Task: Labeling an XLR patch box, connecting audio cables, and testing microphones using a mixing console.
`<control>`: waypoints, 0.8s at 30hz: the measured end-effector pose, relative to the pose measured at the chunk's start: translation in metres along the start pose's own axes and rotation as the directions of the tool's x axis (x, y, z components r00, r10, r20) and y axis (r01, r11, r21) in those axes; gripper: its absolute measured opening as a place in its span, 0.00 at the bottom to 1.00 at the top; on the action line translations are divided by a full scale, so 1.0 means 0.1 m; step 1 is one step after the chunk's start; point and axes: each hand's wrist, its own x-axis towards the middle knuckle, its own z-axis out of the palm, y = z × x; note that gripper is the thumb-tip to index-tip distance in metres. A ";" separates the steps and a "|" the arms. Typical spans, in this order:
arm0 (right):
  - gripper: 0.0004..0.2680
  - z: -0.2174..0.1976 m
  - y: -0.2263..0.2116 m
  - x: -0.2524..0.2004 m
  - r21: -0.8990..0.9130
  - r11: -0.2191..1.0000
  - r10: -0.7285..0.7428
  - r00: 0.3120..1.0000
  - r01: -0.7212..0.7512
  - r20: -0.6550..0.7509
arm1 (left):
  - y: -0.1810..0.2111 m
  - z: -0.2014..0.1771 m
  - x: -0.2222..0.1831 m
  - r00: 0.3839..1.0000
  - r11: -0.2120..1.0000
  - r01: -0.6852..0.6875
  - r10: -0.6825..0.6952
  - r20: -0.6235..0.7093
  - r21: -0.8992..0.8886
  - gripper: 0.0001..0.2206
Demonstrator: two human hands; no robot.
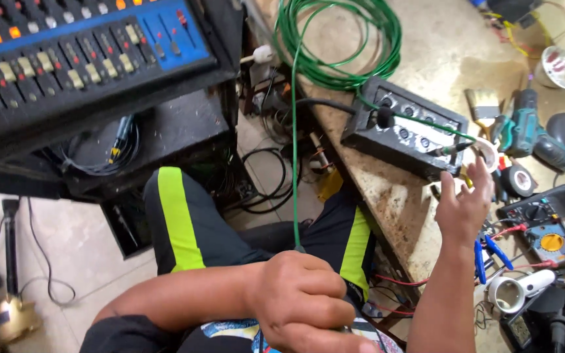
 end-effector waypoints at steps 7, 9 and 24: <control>0.16 0.13 -0.03 -0.43 -0.059 0.977 -0.214 0.960 0.207 -0.179 | -0.06 0.00 -0.05 0.993 0.993 -0.109 0.107 -0.058 -0.033 0.17; 0.16 0.20 0.02 -0.49 -0.070 0.974 -0.227 0.954 0.217 -0.195 | -0.09 0.00 -0.08 0.990 0.991 -0.132 0.131 -0.058 -0.015 0.16; 0.06 -0.03 0.44 0.15 -0.294 0.905 -0.319 0.948 0.307 0.009 | -0.33 -0.03 0.12 0.936 0.948 -0.219 0.271 -0.225 0.231 0.08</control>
